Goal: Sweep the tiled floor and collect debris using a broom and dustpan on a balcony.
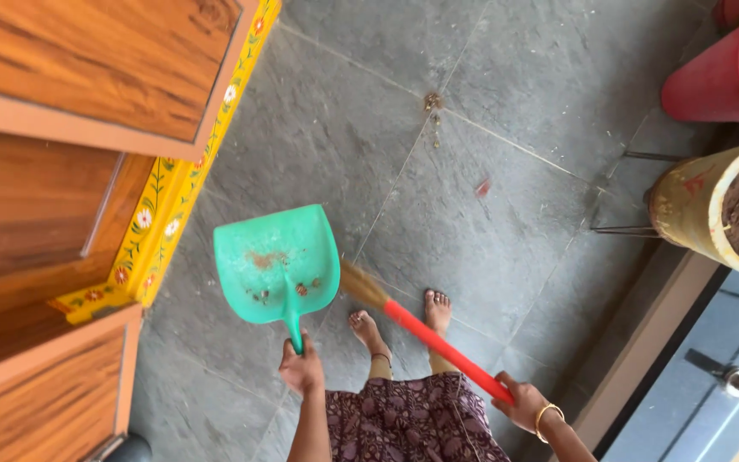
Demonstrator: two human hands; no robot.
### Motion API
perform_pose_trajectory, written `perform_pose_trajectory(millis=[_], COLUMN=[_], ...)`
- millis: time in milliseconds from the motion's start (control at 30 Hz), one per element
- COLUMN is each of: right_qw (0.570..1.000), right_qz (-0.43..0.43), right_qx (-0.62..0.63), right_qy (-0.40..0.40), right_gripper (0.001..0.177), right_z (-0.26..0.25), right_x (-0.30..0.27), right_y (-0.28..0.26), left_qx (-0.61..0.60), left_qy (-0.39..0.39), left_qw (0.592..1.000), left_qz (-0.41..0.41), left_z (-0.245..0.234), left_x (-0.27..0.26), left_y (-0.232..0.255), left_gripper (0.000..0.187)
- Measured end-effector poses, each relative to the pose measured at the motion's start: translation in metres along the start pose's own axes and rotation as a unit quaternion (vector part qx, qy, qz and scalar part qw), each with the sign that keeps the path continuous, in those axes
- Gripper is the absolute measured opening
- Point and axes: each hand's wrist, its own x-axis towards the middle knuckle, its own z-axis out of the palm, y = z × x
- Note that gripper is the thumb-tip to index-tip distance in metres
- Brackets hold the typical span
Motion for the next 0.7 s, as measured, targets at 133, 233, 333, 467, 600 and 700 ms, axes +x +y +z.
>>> perform_pose_trajectory(millis=[133, 233, 333, 467, 600, 700], right_qw=[0.995, 0.981, 0.981, 0.98, 0.98, 0.987], right_qz=[0.078, 0.158, 0.164, 0.119, 0.083, 0.063], right_qx=[0.026, 0.098, 0.106, 0.085, 0.077, 0.058], right_qy=[-0.053, -0.056, 0.005, 0.136, 0.165, 0.136], right_gripper=[0.045, 0.047, 0.048, 0.05, 0.049, 0.047], right_z=[-0.011, -0.04, -0.059, -0.076, -0.063, -0.064], right_x=[-0.008, -0.016, -0.008, -0.008, -0.03, -0.058], right_y=[-0.001, -0.003, 0.02, 0.037, 0.059, 0.073], left_qx=[-0.008, -0.011, -0.019, 0.011, -0.008, 0.005], left_qy=[0.04, 0.04, 0.036, 0.033, 0.014, -0.02], left_qw=[0.999, 0.999, 0.999, 0.999, 1.0, 1.0], left_qz=[0.004, 0.001, -0.01, -0.005, 0.008, -0.011], left_z=[-0.005, -0.004, -0.006, 0.007, 0.026, 0.033], left_x=[-0.004, -0.005, -0.01, -0.014, -0.017, -0.021], left_y=[0.013, 0.02, 0.029, 0.026, 0.015, 0.011], left_gripper=[0.036, 0.038, 0.04, 0.04, 0.042, 0.041])
